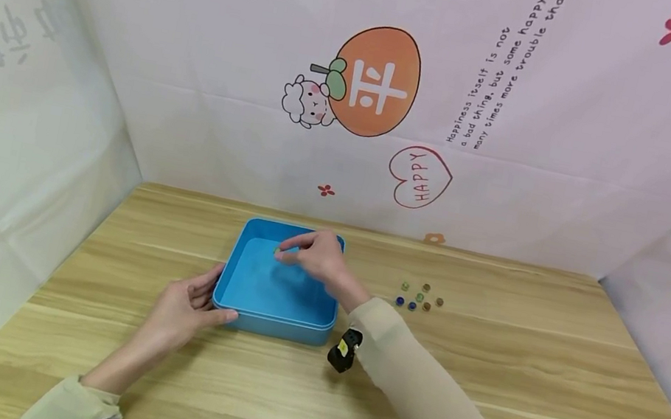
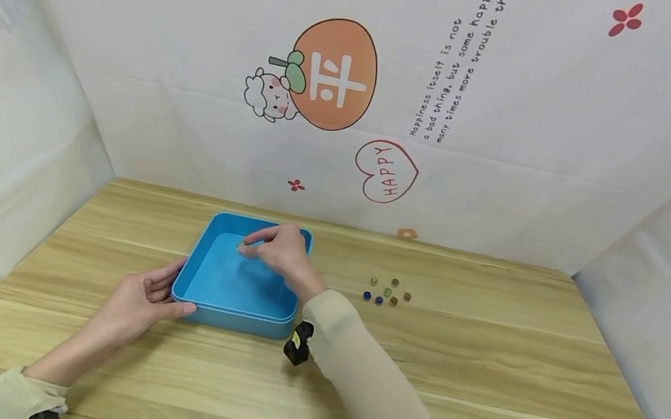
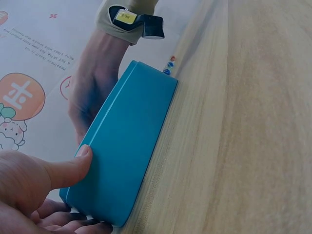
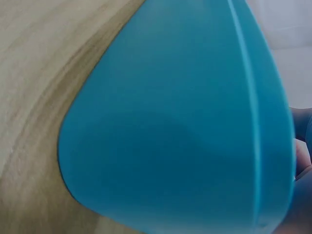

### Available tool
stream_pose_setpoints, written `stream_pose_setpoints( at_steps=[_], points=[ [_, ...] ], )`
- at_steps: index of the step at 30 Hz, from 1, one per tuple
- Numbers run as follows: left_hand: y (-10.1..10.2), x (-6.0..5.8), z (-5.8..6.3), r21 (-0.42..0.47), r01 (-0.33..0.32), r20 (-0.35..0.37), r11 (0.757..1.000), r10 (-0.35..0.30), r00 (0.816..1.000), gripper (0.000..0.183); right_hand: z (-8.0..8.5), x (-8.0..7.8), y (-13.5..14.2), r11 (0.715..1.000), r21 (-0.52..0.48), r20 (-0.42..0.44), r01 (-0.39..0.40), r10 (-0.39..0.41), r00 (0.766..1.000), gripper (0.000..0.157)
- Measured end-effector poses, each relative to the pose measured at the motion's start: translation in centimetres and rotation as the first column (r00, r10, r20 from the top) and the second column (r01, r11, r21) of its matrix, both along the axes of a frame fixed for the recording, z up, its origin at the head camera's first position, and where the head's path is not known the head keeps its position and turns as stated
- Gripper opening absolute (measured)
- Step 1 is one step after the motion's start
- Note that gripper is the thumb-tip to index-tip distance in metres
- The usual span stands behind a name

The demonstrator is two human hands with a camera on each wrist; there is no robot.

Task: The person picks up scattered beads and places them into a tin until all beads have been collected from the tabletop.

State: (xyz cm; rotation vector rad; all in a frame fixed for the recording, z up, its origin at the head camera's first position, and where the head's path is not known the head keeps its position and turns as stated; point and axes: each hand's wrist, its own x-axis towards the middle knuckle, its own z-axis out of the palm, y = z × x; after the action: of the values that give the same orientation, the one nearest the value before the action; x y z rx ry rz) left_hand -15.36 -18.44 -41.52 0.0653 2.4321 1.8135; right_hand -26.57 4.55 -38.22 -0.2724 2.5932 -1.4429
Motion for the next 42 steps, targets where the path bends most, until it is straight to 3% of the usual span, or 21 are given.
stream_pose_setpoints(
  at_steps=[14,33,42],
  points=[
    [-0.1,0.2,0.0,0.010,0.010,-0.003,1.000,-0.010,1.000,0.088,-0.7,0.5,-1.2,0.998,0.042,0.037,0.053,-0.054,0.998,0.012],
    [-0.1,0.1,-0.1,0.015,0.013,-0.008,1.000,-0.013,1.000,0.088,-1.0,0.6,-1.9,0.997,0.056,0.046,0.045,-0.048,0.998,0.015],
    [0.0,0.2,-0.1,-0.005,0.010,-0.007,1.000,-0.010,1.000,0.088,1.1,1.6,-0.8,0.999,0.035,-0.019,0.040,-0.039,0.999,0.020]
  ],
)
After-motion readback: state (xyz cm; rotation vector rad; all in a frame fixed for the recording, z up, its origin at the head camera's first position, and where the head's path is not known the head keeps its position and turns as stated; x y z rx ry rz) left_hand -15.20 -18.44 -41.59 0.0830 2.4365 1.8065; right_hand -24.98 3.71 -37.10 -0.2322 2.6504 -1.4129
